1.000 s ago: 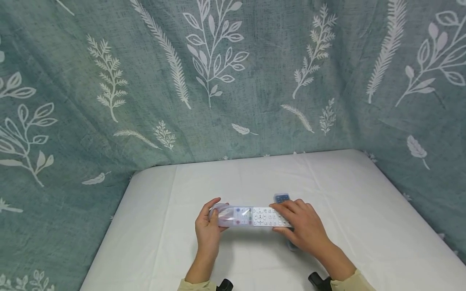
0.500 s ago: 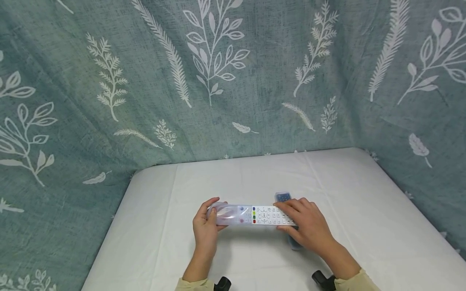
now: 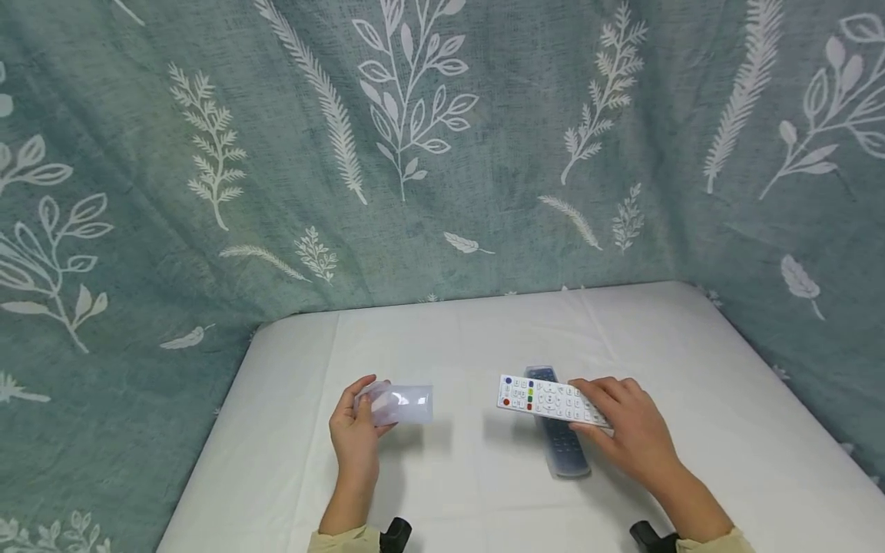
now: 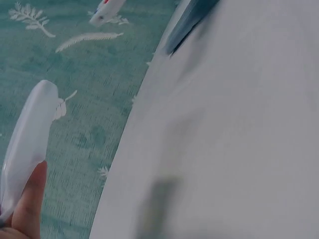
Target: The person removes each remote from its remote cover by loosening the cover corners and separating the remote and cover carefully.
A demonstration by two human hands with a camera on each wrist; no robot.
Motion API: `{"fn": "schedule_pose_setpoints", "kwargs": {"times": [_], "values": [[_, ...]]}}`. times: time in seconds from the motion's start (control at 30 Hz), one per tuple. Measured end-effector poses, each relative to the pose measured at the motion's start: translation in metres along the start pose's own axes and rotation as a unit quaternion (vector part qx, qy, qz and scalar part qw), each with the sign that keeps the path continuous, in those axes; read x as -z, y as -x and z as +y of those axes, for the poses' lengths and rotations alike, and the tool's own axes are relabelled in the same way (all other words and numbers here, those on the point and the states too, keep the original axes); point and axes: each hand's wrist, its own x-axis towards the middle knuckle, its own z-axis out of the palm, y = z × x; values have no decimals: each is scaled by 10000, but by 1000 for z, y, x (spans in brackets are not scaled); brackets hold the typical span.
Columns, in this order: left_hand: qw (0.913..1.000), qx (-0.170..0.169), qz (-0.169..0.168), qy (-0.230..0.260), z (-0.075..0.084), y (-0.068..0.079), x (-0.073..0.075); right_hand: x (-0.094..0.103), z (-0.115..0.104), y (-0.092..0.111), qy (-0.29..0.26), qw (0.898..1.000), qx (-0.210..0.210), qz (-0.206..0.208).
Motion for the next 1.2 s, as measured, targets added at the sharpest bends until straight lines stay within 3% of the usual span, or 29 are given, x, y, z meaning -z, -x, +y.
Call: {"fn": "schedule_pose_setpoints", "kwargs": {"times": [0.2, 0.37, 0.77, 1.2], "values": [[9996, 70, -234, -141, -1, -1, -2, 1, -3, -5, -165, 9996, 206, -62], [9996, -36, -183, -207, 1, 1, -4, 4, -5, -6, -166, 9999, -12, 13], [9994, 75, -291, -199, 0, 2, -4, 5, -7, -5, -213, 9996, -165, -61], [9967, 329, -482, -556, -2, -4, -2, -11, -17, -4, -654, 9973, -249, -236]]}}
